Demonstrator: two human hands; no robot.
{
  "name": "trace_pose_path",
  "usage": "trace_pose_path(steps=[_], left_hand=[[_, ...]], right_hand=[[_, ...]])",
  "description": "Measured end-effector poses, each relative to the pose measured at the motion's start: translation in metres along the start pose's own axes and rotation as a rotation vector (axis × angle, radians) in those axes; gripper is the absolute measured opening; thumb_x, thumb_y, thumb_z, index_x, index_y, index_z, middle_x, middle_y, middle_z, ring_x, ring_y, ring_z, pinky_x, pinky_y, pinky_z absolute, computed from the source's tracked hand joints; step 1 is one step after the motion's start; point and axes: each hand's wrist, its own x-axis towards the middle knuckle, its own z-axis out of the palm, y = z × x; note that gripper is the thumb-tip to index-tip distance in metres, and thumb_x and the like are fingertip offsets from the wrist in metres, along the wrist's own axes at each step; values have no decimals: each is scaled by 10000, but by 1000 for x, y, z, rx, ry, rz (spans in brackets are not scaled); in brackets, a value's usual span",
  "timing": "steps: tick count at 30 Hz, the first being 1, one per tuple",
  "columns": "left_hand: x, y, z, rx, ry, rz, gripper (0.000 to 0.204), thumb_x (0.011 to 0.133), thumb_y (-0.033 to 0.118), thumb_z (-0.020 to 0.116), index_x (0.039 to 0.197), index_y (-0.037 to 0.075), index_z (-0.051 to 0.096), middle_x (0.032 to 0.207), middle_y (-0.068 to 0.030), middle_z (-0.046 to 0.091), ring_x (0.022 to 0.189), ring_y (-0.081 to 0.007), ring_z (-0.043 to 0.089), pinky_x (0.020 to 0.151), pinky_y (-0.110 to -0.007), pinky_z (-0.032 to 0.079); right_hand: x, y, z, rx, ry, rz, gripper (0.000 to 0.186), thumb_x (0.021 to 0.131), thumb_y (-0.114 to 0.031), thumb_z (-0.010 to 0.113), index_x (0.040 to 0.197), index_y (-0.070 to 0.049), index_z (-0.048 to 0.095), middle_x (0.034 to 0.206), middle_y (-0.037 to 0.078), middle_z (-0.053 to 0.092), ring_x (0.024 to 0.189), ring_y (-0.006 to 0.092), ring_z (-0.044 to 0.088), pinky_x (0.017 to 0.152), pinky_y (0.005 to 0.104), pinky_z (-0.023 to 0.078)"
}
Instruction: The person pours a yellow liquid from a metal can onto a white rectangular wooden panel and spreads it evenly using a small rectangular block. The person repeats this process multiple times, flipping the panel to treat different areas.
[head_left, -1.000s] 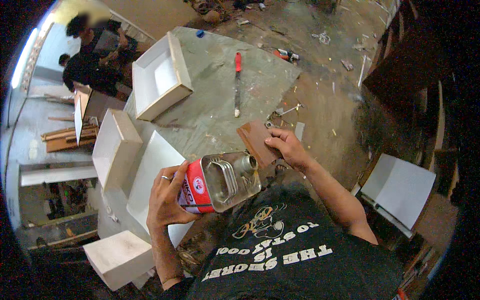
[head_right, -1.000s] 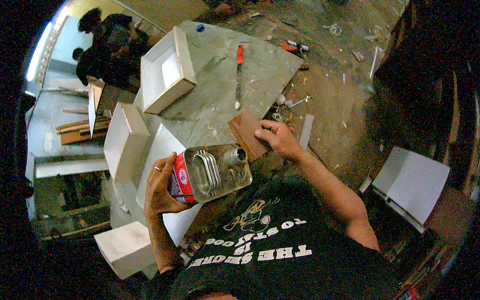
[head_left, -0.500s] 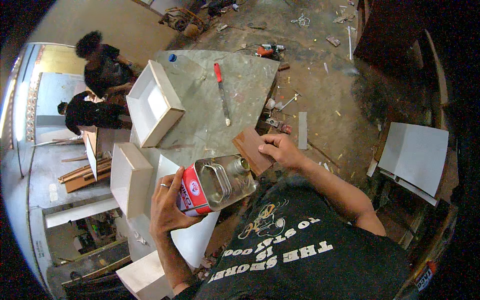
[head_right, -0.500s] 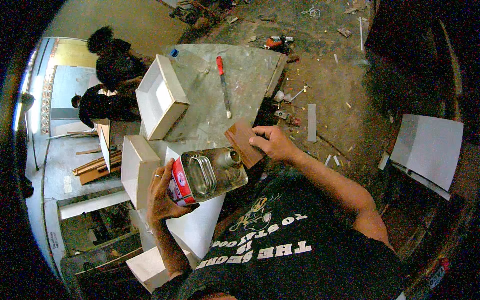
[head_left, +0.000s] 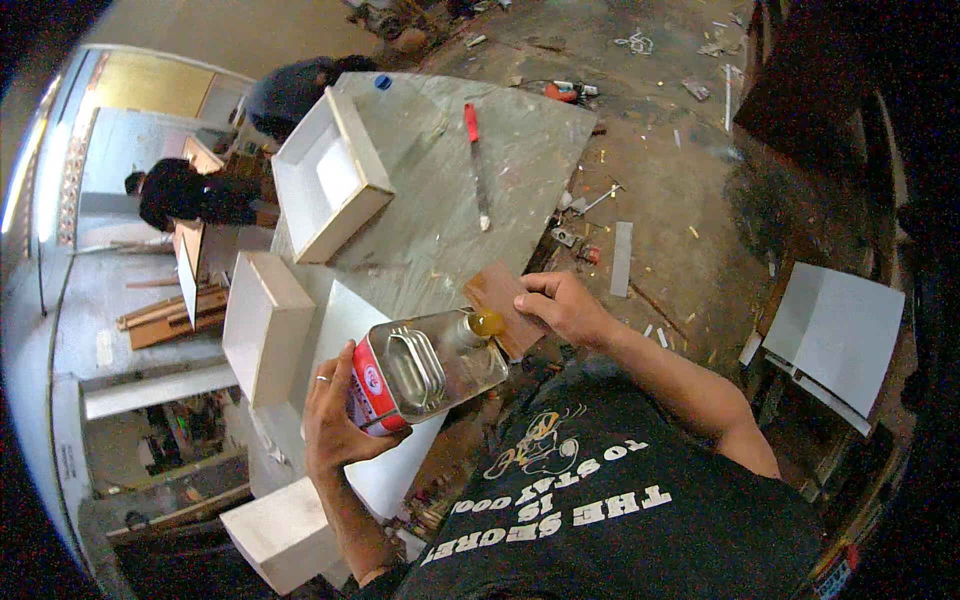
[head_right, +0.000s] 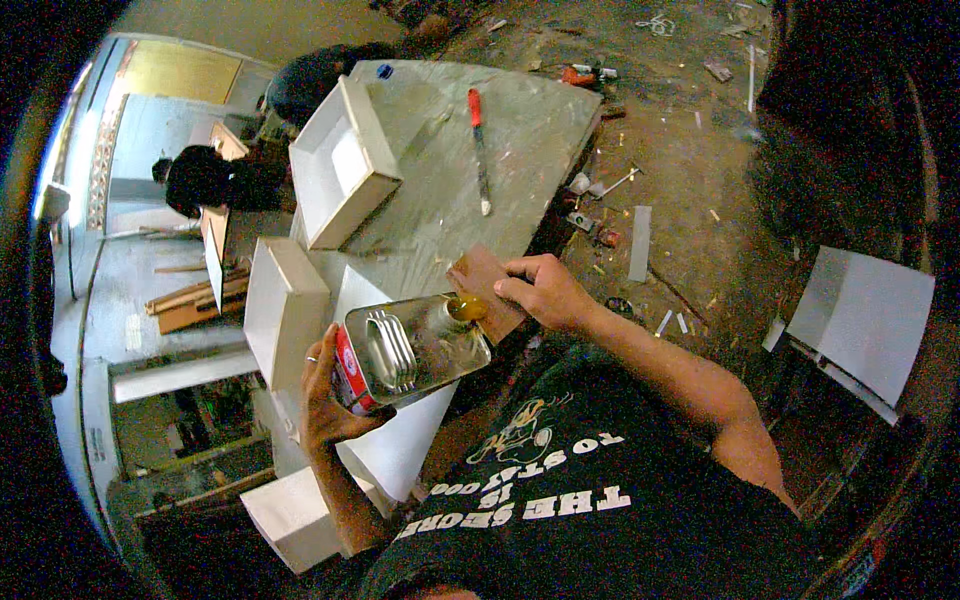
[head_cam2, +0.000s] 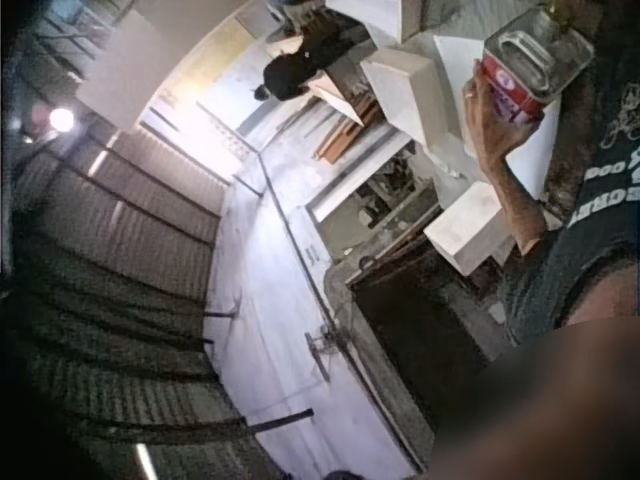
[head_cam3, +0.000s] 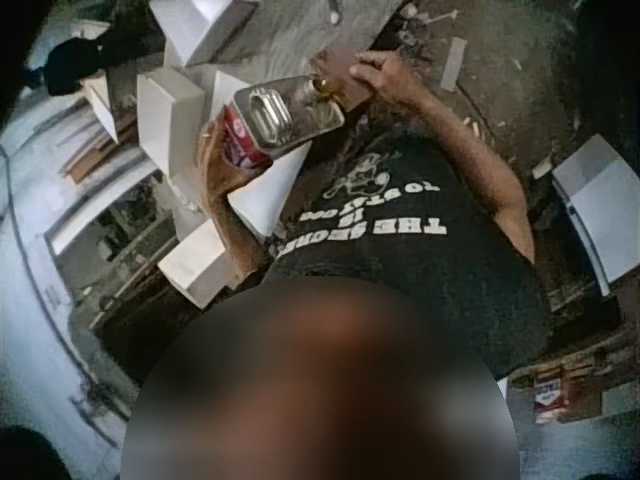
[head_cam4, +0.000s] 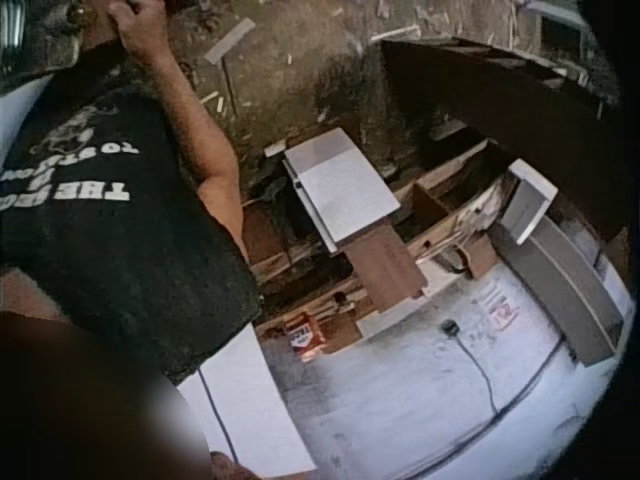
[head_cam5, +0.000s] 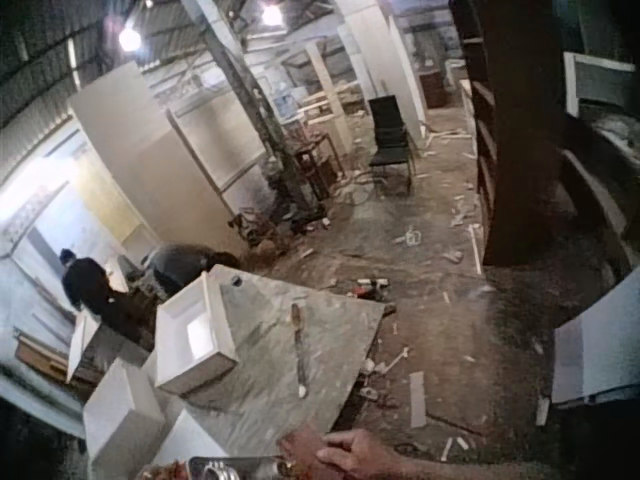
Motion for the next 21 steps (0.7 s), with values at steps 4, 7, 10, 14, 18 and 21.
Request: trace_pose_path(steps=[4,7,10,14,18,21], left_hand=[[-40,-18,5,-14,73,-76,1263,389,332,937,1476,-23,403,1219,-206,602,1093,-360,596,956,-462,492],[-73,-30,21,-46,234,-172,1269,391,337,937,1474,-40,392,1241,-214,595,1104,-363,588,980,-465,477],[-105,-44,44,-62,380,-233,1279,419,388,946,1471,-63,374,1290,-231,573,1178,-393,560,1034,-471,442],[-144,-51,62,-127,489,-300,1292,451,445,952,1472,-80,360,1330,-261,548,1233,-398,543,1050,-461,437],[-172,-35,77,-812,846,-573,1198,490,423,946,1434,-84,410,1207,-226,598,1134,-366,586,973,-452,478],[-201,-30,80,-159,668,-498,1023,566,329,914,1399,-51,458,1122,-181,619,1055,-333,596,905,-437,503]], right_hand=[[11,-5,22,21,-98,85,274,920,-240,626,968,19,702,823,13,695,752,81,587,706,287,495],[19,-10,44,75,-136,97,296,921,-249,632,1005,25,705,865,14,704,770,87,596,724,283,504],[34,-17,59,32,-260,68,315,930,-238,623,1076,30,696,867,-6,674,777,76,587,715,264,489],[52,-19,73,62,-396,135,356,939,-236,618,1172,28,668,925,16,682,824,100,625,743,284,518],[64,-13,68,332,-356,287,370,945,-216,615,1233,14,642,951,40,691,816,129,645,756,301,532],[72,6,53,90,-280,111,314,938,-166,616,1176,30,674,930,33,707,791,125,651,723,295,547]])
